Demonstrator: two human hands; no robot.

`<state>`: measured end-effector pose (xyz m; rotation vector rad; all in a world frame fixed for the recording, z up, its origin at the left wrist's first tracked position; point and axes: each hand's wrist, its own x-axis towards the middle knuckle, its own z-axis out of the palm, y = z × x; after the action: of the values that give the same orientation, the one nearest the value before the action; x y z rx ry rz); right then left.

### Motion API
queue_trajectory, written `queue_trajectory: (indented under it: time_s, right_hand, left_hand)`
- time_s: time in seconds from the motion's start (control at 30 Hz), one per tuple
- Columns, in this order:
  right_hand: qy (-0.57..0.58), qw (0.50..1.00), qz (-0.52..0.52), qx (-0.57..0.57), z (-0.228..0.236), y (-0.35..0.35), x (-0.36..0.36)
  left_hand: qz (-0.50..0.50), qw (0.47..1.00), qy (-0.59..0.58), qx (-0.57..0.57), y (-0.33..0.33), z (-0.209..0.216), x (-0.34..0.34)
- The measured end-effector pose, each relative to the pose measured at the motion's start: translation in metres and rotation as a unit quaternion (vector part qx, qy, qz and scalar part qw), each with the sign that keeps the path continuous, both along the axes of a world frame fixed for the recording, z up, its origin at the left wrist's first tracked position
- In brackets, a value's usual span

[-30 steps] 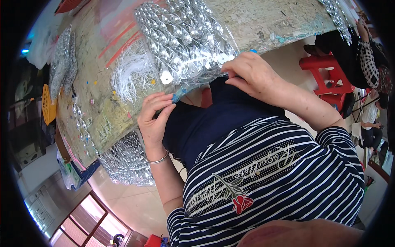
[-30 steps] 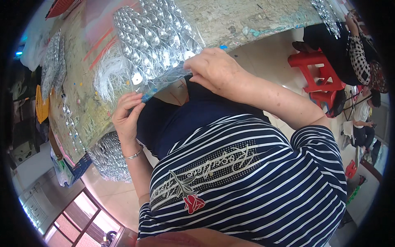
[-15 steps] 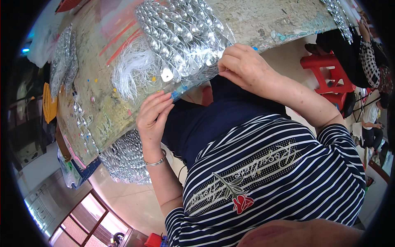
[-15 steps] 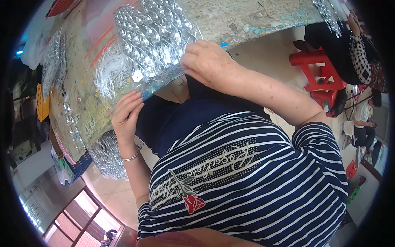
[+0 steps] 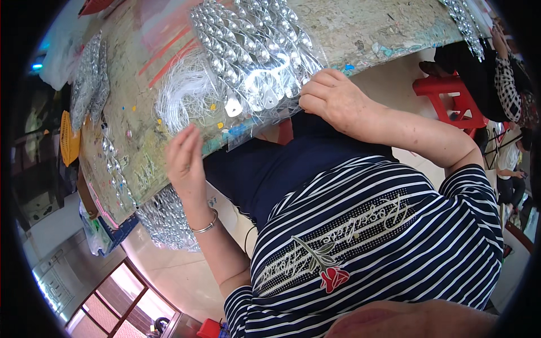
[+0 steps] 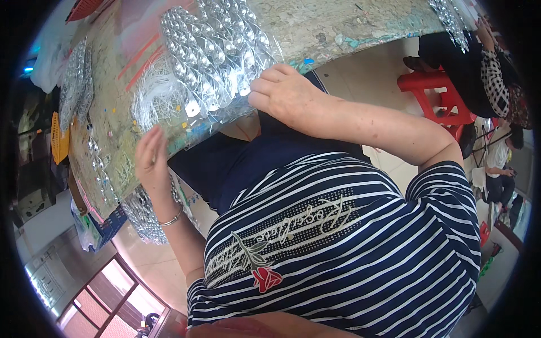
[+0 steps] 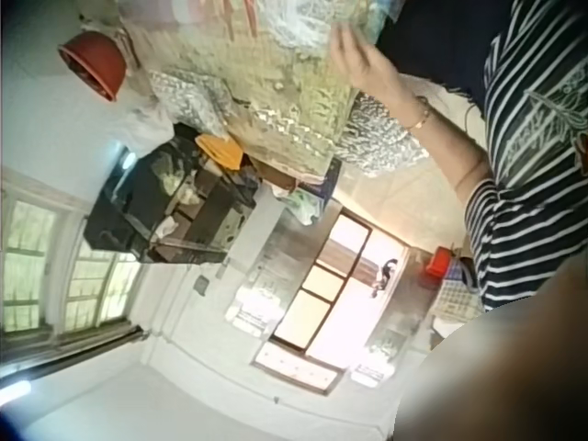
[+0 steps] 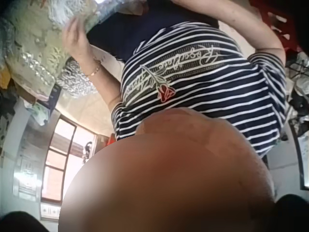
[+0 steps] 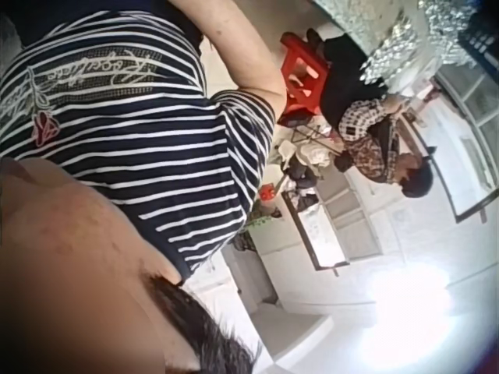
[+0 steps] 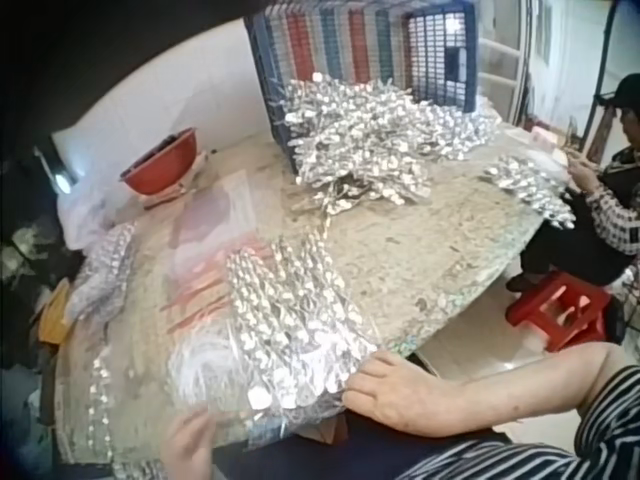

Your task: Assembling silver tinsel decorations by threading white strings and attaching red plastic components.

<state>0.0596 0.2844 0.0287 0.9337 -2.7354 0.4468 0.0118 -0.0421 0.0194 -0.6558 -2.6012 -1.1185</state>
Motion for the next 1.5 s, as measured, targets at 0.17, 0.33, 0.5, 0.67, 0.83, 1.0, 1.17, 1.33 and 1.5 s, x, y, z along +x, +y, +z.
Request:
queue_trajectory:
  time_s: [0.17, 0.33, 0.5, 0.67, 0.83, 1.0, 1.17, 1.33, 1.5]
  right_hand:
    - [-0.006, 1.000, -0.001, 0.012, 0.001, -0.001, 0.002]
    - [0.001, 1.000, 0.006, 0.011, 0.006, -0.006, 0.006]
    - [-0.002, 1.000, 0.019, 0.005, 0.009, -0.005, 0.007]
    - [-0.013, 0.999, 0.022, 0.029, 0.010, -0.003, 0.008]
    - [0.038, 0.999, 0.029, 0.022, 0.008, -0.004, 0.008]
    - [-0.010, 1.000, 0.010, 0.019, 0.007, 0.000, 0.010]
    - [-0.033, 0.992, -0.039, -0.112, 0.010, 0.005, 0.013]
    - [-0.059, 0.977, -0.106, -0.178, 0.011, 0.025, 0.025]
    - [-0.111, 0.955, -0.152, -0.230, 0.000, 0.035, 0.034]
  left_hand:
    - [-0.147, 0.985, 0.084, -0.043, 0.069, 0.043, -0.026]
    - [-0.209, 0.972, 0.049, -0.095, 0.117, 0.027, -0.035]
    - [-0.173, 0.970, 0.072, -0.157, 0.127, 0.020, -0.035]
    - [-0.158, 0.972, 0.068, -0.161, 0.131, 0.018, -0.035]
    - [-0.146, 0.973, 0.072, -0.166, 0.133, 0.016, -0.036]
    - [-0.139, 0.973, 0.085, -0.161, 0.134, 0.015, -0.033]
    - [-0.142, 0.984, 0.036, -0.098, 0.126, 0.018, -0.032]
    - [-0.079, 0.996, 0.052, 0.007, 0.089, 0.020, -0.013]
    - [0.000, 0.996, -0.015, 0.087, 0.045, 0.004, 0.028]
